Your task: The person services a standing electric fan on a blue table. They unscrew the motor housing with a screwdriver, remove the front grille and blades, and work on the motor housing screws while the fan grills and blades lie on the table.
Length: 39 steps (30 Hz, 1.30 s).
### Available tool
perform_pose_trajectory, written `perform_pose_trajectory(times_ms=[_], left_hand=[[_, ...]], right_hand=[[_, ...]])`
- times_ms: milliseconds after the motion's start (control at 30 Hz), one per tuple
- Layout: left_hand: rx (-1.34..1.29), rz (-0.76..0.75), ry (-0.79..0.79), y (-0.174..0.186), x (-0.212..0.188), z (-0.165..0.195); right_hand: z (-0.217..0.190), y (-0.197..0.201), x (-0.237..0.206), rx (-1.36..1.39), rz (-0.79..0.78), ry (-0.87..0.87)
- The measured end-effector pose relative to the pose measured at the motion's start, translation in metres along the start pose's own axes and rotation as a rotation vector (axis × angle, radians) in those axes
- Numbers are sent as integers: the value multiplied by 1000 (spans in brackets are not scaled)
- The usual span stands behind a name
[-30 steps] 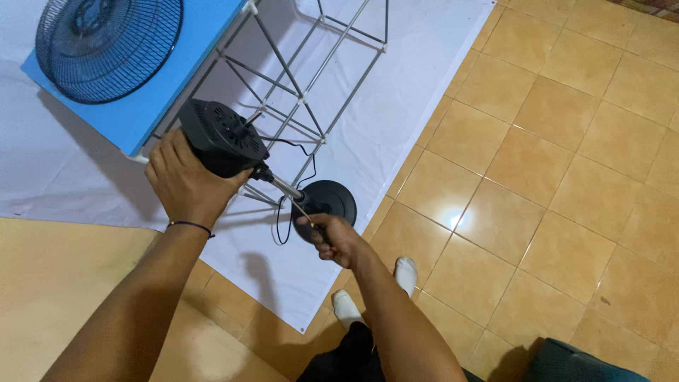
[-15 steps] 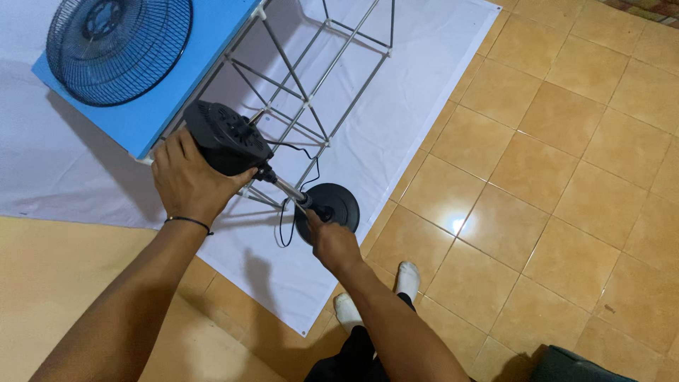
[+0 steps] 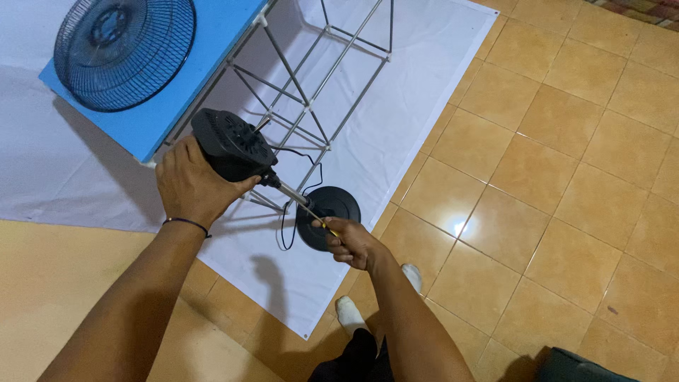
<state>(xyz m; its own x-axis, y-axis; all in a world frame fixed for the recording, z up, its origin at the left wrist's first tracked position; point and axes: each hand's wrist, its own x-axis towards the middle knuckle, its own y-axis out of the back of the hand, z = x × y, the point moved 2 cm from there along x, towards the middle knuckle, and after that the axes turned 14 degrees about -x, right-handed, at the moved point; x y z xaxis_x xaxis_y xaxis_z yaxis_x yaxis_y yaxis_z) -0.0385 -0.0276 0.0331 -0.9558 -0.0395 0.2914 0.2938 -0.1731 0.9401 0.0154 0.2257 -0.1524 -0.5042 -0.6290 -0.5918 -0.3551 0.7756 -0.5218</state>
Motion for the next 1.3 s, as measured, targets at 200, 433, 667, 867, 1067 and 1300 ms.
perform_pose_trajectory(times_ms=[200, 433, 667, 867, 1067, 1300], left_hand=[[-28, -39, 87, -1, 0, -2], [-6, 10, 42, -1, -5, 3], [-6, -14, 81, 1, -9, 5], [25, -55, 136, 0, -5, -2], [7, -31, 105, -4, -6, -2], [1, -18, 102, -4, -7, 1]], right_hand=[[-8, -23, -16, -1112, 656, 295], [11, -7, 5, -643, 625, 300], [25, 7, 12, 61, 105, -143], [1, -28, -13, -880, 673, 247], [-6, -33, -25, -937, 861, 507], [0, -14, -2, -974, 696, 160]])
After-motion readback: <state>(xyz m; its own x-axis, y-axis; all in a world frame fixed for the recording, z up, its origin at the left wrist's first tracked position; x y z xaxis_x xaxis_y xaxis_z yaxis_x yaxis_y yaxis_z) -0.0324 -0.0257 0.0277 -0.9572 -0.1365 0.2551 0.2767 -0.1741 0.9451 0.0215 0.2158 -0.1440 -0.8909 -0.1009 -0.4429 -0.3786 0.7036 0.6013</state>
